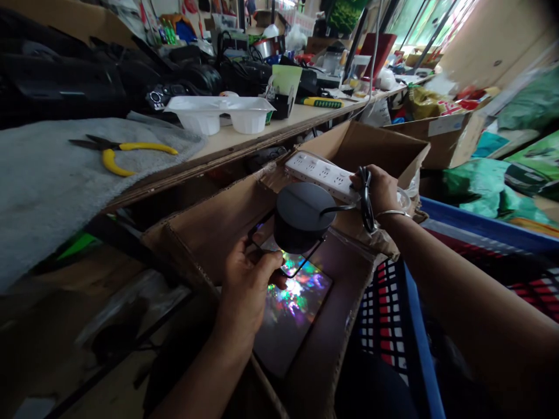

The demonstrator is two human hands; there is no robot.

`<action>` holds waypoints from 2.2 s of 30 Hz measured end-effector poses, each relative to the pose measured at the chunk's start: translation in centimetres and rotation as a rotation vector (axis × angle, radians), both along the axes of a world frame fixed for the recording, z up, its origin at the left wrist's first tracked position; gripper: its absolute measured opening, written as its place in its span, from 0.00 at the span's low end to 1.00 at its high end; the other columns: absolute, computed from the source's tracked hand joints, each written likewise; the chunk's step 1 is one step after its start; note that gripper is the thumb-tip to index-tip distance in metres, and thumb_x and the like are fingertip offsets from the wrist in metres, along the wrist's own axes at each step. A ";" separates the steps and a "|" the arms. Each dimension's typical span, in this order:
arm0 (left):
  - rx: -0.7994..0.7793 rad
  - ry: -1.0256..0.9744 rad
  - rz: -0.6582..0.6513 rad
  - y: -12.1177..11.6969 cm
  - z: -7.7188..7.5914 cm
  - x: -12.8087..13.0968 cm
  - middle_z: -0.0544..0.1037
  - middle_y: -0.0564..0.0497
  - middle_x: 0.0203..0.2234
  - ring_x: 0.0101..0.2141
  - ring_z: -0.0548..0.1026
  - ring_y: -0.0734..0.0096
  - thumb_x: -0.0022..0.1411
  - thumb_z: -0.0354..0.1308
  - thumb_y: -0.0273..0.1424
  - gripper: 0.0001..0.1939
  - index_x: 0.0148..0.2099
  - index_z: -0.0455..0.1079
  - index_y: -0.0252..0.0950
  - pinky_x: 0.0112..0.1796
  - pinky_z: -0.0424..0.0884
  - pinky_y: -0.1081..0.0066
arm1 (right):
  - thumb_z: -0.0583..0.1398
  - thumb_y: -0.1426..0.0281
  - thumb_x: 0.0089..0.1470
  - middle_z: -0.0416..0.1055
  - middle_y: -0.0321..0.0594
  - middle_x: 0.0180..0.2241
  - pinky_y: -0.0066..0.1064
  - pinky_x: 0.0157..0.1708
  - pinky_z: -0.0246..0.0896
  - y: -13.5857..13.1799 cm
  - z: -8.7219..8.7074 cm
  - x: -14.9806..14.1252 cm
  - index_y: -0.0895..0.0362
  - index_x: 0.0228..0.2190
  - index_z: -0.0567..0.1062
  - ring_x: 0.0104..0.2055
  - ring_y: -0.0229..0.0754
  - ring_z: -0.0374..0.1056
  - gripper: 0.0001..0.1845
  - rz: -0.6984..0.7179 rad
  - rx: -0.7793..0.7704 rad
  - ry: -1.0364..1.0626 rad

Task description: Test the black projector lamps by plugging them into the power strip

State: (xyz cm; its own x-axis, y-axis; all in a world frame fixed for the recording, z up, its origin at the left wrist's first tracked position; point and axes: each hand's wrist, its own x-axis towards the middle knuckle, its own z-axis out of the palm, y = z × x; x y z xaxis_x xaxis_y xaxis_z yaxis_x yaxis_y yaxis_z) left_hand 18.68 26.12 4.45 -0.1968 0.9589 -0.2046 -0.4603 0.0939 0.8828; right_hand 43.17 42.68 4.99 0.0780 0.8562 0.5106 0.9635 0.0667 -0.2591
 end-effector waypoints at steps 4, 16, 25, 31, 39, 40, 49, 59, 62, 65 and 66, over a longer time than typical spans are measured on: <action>-0.006 0.009 -0.014 0.0 -0.1 0.0 0.70 0.57 0.23 0.16 0.66 0.80 0.42 0.61 0.26 0.16 0.36 0.62 0.36 0.13 0.64 0.79 | 0.52 0.68 0.59 0.72 0.51 0.37 0.33 0.38 0.53 0.0 0.0 0.0 0.63 0.35 0.72 0.39 0.45 0.66 0.13 0.005 0.005 -0.002; -0.010 -0.007 -0.047 -0.1 0.4 0.2 0.69 0.57 0.25 0.20 0.68 0.80 0.43 0.61 0.26 0.19 0.39 0.62 0.35 0.14 0.64 0.81 | 0.51 0.58 0.57 0.72 0.45 0.32 0.38 0.34 0.59 1.1 -1.1 1.0 0.58 0.30 0.72 0.33 0.47 0.68 0.18 0.050 0.122 0.009; -0.010 -0.013 -0.061 0.0 0.0 0.1 0.70 0.57 0.24 0.17 0.67 0.81 0.44 0.61 0.26 0.19 0.41 0.63 0.35 0.14 0.64 0.81 | 0.51 0.57 0.57 0.73 0.46 0.31 0.39 0.34 0.59 1.1 -1.1 0.8 0.58 0.29 0.72 0.34 0.48 0.68 0.19 0.046 0.128 0.031; -0.010 -0.015 -0.068 0.0 -0.1 0.1 0.70 0.56 0.25 0.21 0.68 0.79 0.42 0.62 0.26 0.20 0.40 0.62 0.35 0.14 0.64 0.81 | 0.52 0.59 0.57 0.72 0.45 0.32 0.40 0.34 0.59 0.9 -1.0 0.9 0.58 0.29 0.71 0.34 0.48 0.68 0.16 0.052 0.114 0.012; -0.013 -0.005 -0.070 0.1 -0.1 0.2 0.71 0.57 0.24 0.22 0.68 0.77 0.42 0.62 0.26 0.19 0.39 0.63 0.34 0.13 0.65 0.81 | 0.53 0.62 0.57 0.73 0.47 0.35 0.39 0.35 0.58 0.8 -0.9 0.6 0.59 0.31 0.72 0.36 0.49 0.69 0.14 0.014 0.093 0.007; -0.010 -0.001 -0.073 0.1 -0.2 0.2 0.71 0.57 0.23 0.22 0.68 0.77 0.42 0.62 0.26 0.19 0.39 0.63 0.34 0.13 0.65 0.81 | 0.53 0.61 0.57 0.73 0.47 0.34 0.39 0.35 0.58 0.8 -1.0 0.7 0.59 0.31 0.71 0.36 0.49 0.69 0.14 0.016 0.101 0.006; -0.011 0.000 -0.095 0.1 -0.3 0.1 0.71 0.57 0.23 0.18 0.67 0.79 0.43 0.61 0.26 0.19 0.40 0.63 0.35 0.14 0.65 0.80 | 0.51 0.58 0.57 0.73 0.45 0.32 0.38 0.34 0.58 1.3 -1.5 1.1 0.58 0.30 0.71 0.35 0.47 0.68 0.17 0.034 0.145 0.016; -0.008 0.003 -0.079 0.1 -0.2 0.2 0.70 0.57 0.22 0.20 0.66 0.78 0.43 0.61 0.26 0.20 0.41 0.63 0.34 0.14 0.65 0.80 | 0.52 0.60 0.57 0.72 0.43 0.32 0.39 0.35 0.60 0.7 -1.0 0.8 0.58 0.31 0.71 0.34 0.45 0.67 0.15 0.051 0.106 0.025; 0.000 0.002 -0.086 0.0 -0.2 0.2 0.70 0.57 0.22 0.18 0.66 0.80 0.44 0.61 0.26 0.18 0.40 0.63 0.34 0.14 0.65 0.80 | 0.52 0.60 0.56 0.72 0.44 0.32 0.40 0.36 0.59 0.6 -0.9 0.7 0.58 0.31 0.72 0.35 0.47 0.68 0.15 0.052 0.109 0.034; 0.000 0.003 -0.083 -0.1 -0.1 0.2 0.70 0.57 0.22 0.18 0.66 0.80 0.44 0.61 0.26 0.19 0.41 0.63 0.35 0.14 0.65 0.80 | 0.52 0.61 0.57 0.73 0.45 0.33 0.40 0.36 0.59 0.6 -0.9 0.5 0.58 0.31 0.72 0.36 0.48 0.67 0.15 0.028 0.100 0.037; -0.002 0.004 -0.081 -0.1 -0.1 0.1 0.70 0.57 0.22 0.19 0.67 0.79 0.44 0.61 0.26 0.20 0.42 0.62 0.35 0.14 0.65 0.80 | 0.52 0.61 0.57 0.73 0.45 0.33 0.40 0.36 0.59 0.6 -0.9 0.5 0.58 0.31 0.72 0.35 0.47 0.67 0.15 0.022 0.105 0.044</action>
